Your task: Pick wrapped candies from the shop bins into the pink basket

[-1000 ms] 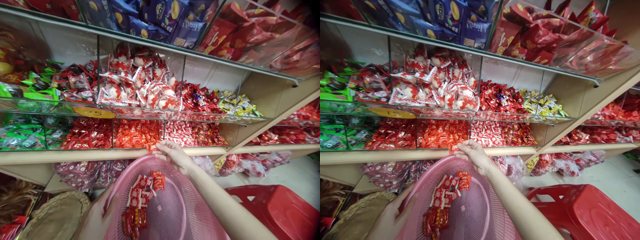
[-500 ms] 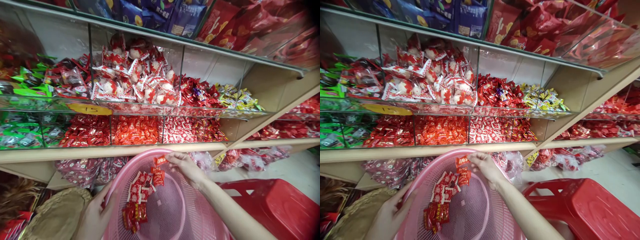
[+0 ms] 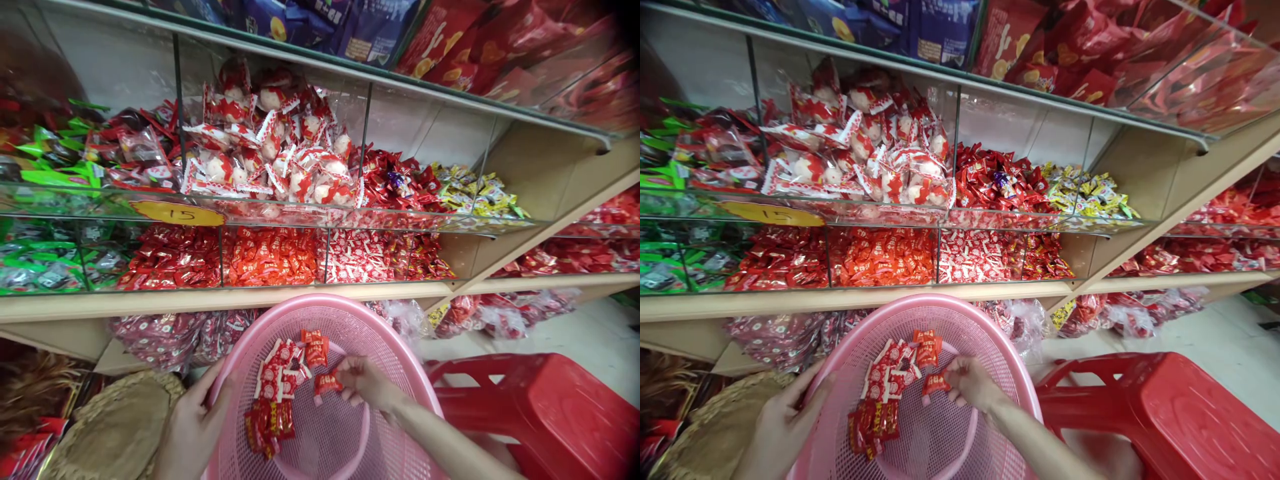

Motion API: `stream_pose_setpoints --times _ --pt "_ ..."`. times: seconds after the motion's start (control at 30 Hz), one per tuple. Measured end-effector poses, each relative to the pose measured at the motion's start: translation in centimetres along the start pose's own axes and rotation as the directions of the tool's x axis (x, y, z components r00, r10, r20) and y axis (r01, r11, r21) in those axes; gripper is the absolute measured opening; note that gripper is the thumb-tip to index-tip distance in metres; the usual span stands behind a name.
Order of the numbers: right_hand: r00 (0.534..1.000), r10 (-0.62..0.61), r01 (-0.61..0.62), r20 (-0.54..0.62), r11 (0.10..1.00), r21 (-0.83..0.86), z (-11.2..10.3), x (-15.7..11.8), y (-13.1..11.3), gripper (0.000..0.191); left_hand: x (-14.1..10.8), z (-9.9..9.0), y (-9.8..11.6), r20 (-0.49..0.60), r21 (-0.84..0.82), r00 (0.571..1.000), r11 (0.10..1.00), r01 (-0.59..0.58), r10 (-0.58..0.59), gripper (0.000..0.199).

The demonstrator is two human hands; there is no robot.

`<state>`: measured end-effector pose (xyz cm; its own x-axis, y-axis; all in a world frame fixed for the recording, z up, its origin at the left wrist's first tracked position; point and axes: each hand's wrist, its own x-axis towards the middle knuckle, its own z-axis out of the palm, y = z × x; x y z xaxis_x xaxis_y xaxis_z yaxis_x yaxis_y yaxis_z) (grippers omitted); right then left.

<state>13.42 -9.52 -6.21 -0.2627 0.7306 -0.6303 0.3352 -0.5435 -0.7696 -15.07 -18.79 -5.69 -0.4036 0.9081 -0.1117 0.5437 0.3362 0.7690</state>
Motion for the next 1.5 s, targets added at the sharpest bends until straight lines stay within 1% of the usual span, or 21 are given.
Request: stream_pose_setpoints --times 0.17,0.3,0.43,0.5,0.57,0.63,0.7,0.77,0.9,1.0,1.1,1.17,1.2,1.23,1.27,1.33,1.37,1.43,1.5 --pt "1.000 0.023 -0.023 -0.006 0.998 0.064 -0.1 0.1 -0.1 0.019 -0.2 -0.2 0.2 0.010 0.009 1.000 1.000 0.009 -0.009 0.072" --pt "1.000 -0.006 0.009 -0.030 0.997 0.077 -0.1 0.0 -0.1 0.016 -0.3 0.0 0.4 0.014 -0.019 0.999 0.999 0.034 -0.034 0.073" --pt "0.997 -0.026 0.038 -0.077 0.986 0.164 0.3 0.2 -0.2 0.016 -0.3 0.0 0.4 0.010 -0.019 1.000 1.000 0.020 -0.020 0.071" --pt "0.996 -0.020 0.038 -0.086 0.976 0.214 0.6 0.4 -0.4 0.017 -0.3 -0.1 0.4 0.028 -0.013 0.999 1.000 0.022 -0.022 0.070" --pt "0.996 -0.016 0.040 -0.093 0.965 0.260 1.0 0.6 -0.4 0.017 -0.2 -0.2 0.4 0.029 -0.017 1.000 1.000 0.000 0.000 0.069" --pt "0.995 -0.001 0.030 -0.100 0.958 0.284 1.3 1.0 -0.4 0.018 -0.2 -0.2 0.4 0.016 -0.027 0.999 0.999 -0.028 0.029 0.067" --pt "0.994 0.014 0.016 -0.104 0.958 0.286 1.5 1.4 -0.1 0.018 -0.1 -0.2 0.5 0.011 -0.035 1.000 0.999 -0.026 0.026 0.068" --pt "0.993 0.007 0.024 -0.114 0.963 0.269 1.6 1.8 0.2 0.019 -0.1 -0.2 0.6 0.024 -0.041 1.000 0.999 -0.004 0.005 0.070" --pt "0.988 -0.057 0.087 -0.145 0.974 0.209 1.7 2.3 1.1 0.028 0.0 0.0 0.6 0.028 -0.064 1.000 0.998 0.007 -0.005 0.073" --pt "0.983 -0.104 0.127 -0.150 0.980 0.153 1.7 2.4 1.3 0.035 0.1 -0.1 0.2 0.049 -0.062 0.998 0.997 0.039 -0.036 0.074" --pt "0.981 -0.138 0.144 -0.135 0.989 0.042 1.5 2.4 1.1 0.033 0.3 -0.3 -0.2 0.096 -0.063 0.995 0.997 0.044 -0.038 0.073" --pt "0.980 -0.159 0.147 -0.124 0.984 -0.098 1.2 2.2 0.4 0.028 0.6 -0.4 -0.3 0.109 -0.093 0.994 0.995 0.029 -0.019 0.072" --pt "0.970 -0.205 0.176 -0.129 0.963 -0.204 0.9 1.9 -0.1 0.025 0.6 -0.5 -0.3 0.104 -0.112 0.994 0.993 0.025 -0.013 0.071" --pt "0.950 -0.280 0.223 -0.137 0.917 -0.330 0.7 1.7 -0.8 0.023 0.7 -0.5 -0.2 0.088 -0.134 0.996 0.991 0.019 -0.008 0.070" --pt "0.917 -0.373 0.272 -0.141 0.845 -0.461 0.5 1.3 -1.7 0.023 0.8 -0.6 -0.1 0.067 -0.156 0.998 0.988 0.009 0.002 0.069" --pt "0.833 -0.540 0.335 -0.122 0.667 -0.666 0.3 0.5 -4.1 0.025 0.9 -0.6 0.2 0.015 -0.186 0.999 0.982 -0.037 0.041 0.063" --pt "0.799 -0.592 0.347 -0.105 0.597 -0.724 0.4 0.2 -5.6 0.025 0.9 -0.6 0.4 -0.014 -0.187 0.998 0.980 -0.069 0.067 0.059" --pt "0.750 -0.659 0.379 -0.053 0.494 -0.782 0.9 -0.3 -8.9 0.022 0.9 -0.7 0.7 -0.058 -0.162 0.991 0.978 -0.128 0.120 0.053" --pt "0.680 -0.734 0.399 0.011 0.357 -0.845 1.7 -0.1 -12.3 0.019 0.8 -0.7 0.8 -0.085 -0.125 0.985 0.979 -0.159 0.150 0.050"
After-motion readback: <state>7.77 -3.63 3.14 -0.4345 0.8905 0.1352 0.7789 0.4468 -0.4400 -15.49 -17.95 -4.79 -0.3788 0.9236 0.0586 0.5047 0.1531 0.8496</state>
